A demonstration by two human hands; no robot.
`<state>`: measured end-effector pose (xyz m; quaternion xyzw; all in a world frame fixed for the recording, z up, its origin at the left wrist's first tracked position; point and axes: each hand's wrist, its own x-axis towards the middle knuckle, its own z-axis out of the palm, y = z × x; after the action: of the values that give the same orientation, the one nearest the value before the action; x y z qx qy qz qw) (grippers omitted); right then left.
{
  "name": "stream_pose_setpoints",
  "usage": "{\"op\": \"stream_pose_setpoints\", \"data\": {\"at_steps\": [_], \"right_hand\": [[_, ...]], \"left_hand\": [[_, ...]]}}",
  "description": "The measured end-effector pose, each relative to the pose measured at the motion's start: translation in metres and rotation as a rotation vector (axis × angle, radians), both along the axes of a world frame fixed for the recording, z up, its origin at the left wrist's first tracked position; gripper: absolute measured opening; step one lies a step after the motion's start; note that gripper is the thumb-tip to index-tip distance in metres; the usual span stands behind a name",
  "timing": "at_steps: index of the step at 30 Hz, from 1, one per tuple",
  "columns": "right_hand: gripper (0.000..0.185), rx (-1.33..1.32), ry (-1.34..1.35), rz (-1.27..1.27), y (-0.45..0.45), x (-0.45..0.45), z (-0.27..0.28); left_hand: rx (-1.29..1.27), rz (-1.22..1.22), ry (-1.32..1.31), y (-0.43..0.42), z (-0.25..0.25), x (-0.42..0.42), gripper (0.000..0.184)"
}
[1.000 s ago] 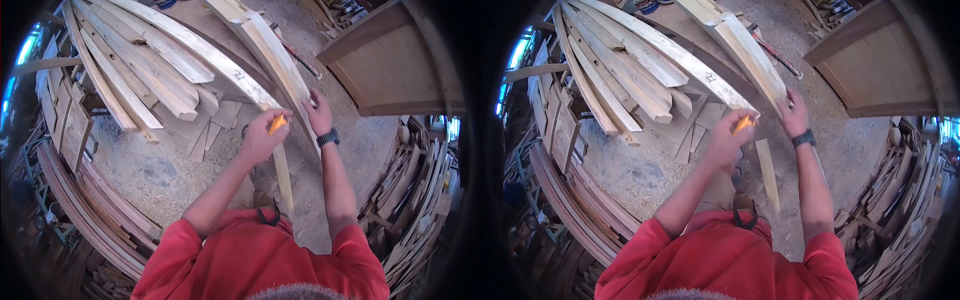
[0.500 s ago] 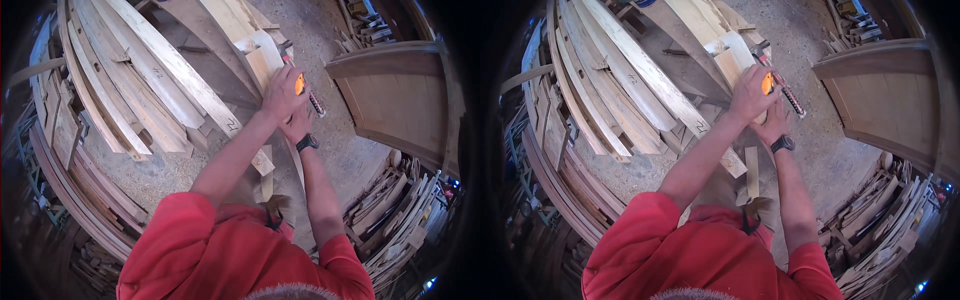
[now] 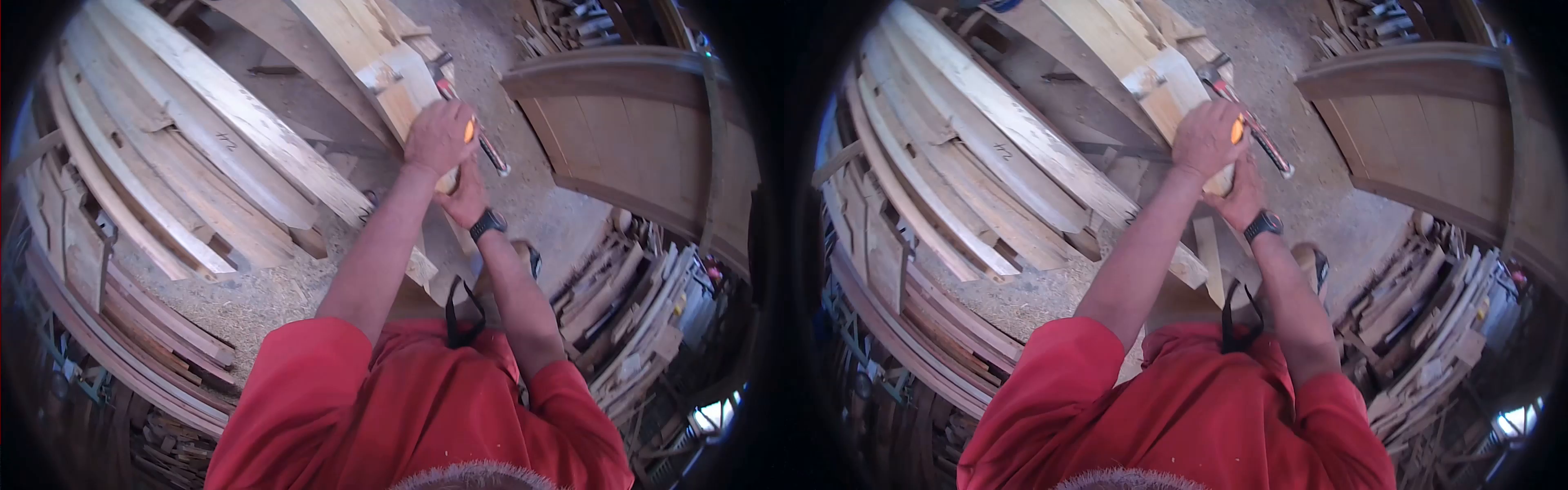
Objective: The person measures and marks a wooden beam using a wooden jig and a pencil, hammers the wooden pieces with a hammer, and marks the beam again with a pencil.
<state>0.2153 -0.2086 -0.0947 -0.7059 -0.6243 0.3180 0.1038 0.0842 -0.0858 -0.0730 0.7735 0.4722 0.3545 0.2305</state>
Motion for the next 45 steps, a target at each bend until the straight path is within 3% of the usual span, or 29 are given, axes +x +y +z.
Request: {"op": "stream_pose_setpoints", "data": {"at_steps": [5, 13, 16, 19, 20, 21, 23, 24, 26, 28, 30, 35, 37, 39, 40, 41, 45], "right_hand": [[0.132, -0.088, 0.021, -0.023, 0.001, 0.0, 0.001], [0.13, 0.048, 0.062, -0.021, -0.003, -0.007, 0.001], [0.13, 0.045, 0.006, -0.008, -0.006, -0.003, -0.005], [0.128, -0.054, 0.136, 0.079, -0.005, 0.019, 0.009], [0.108, -0.008, 0.288, 0.065, 0.0, 0.029, 0.02], [0.108, -0.021, 0.308, 0.071, 0.008, 0.043, 0.034], [0.072, -0.1, 0.406, 0.217, 0.028, 0.092, 0.048], [0.042, 0.002, 0.615, 0.111, 0.031, 0.116, 0.033], [0.035, 0.075, 0.531, -0.042, 0.057, 0.168, 0.007], [0.028, -0.088, 0.542, -0.359, 0.093, 0.209, -0.037], [0.026, -0.04, 0.343, -0.227, 0.106, 0.273, -0.157], [0.032, -0.311, 0.016, -0.154, 0.126, 0.311, -0.332], [0.03, -0.314, 0.08, -0.141, 0.131, 0.3, -0.393], [0.029, -0.318, 0.146, -0.124, 0.149, 0.282, -0.455], [0.032, -0.415, 0.099, 0.04, 0.158, 0.271, -0.488], [0.036, -0.51, 0.048, 0.206, 0.156, 0.264, -0.512], [0.038, -0.386, -0.014, 0.267, 0.173, 0.21, -0.542]], "left_hand": [[0.002, 0.007, 0.04, 0.0, -0.004, 0.002, 0.03], [0.036, 0.05, 0.06, -0.001, -0.006, 0.006, 0.034], [0.024, 0.083, 0.095, -0.003, -0.001, 0.01, 0.027], [0.002, 0.107, 0.127, -0.004, 0.001, 0.013, 0.029], [-0.006, 0.11, 0.147, -0.004, 0.001, 0.014, 0.033], [-0.016, 0.115, 0.169, -0.004, 0.0, 0.015, 0.037], [-0.065, 0.136, 0.226, -0.003, 0.0, 0.019, 0.038], [-0.102, 0.147, 0.264, -0.002, 0.001, 0.021, 0.038], [-0.139, 0.166, 0.358, -0.005, 0.001, 0.024, 0.038], [-0.171, 0.167, 0.445, -0.003, 0.001, 0.027, 0.039], [-0.136, 0.192, 0.474, -0.005, 0.001, 0.027, 0.041], [-0.075, 0.182, 0.54, -0.011, -0.003, 0.023, 0.045], [-0.224, 0.138, 0.642, -0.015, 0.009, 0.016, 0.048], [-0.131, 0.143, 0.564, -0.023, 0.004, 0.012, 0.051], [-0.201, 0.162, 0.595, -0.029, 0.01, 0.01, 0.051], [-0.155, 0.141, 0.591, -0.031, 0.009, 0.007, 0.053], [-0.062, 0.185, 0.638, -0.041, 0.011, 0.001, 0.055]]}}
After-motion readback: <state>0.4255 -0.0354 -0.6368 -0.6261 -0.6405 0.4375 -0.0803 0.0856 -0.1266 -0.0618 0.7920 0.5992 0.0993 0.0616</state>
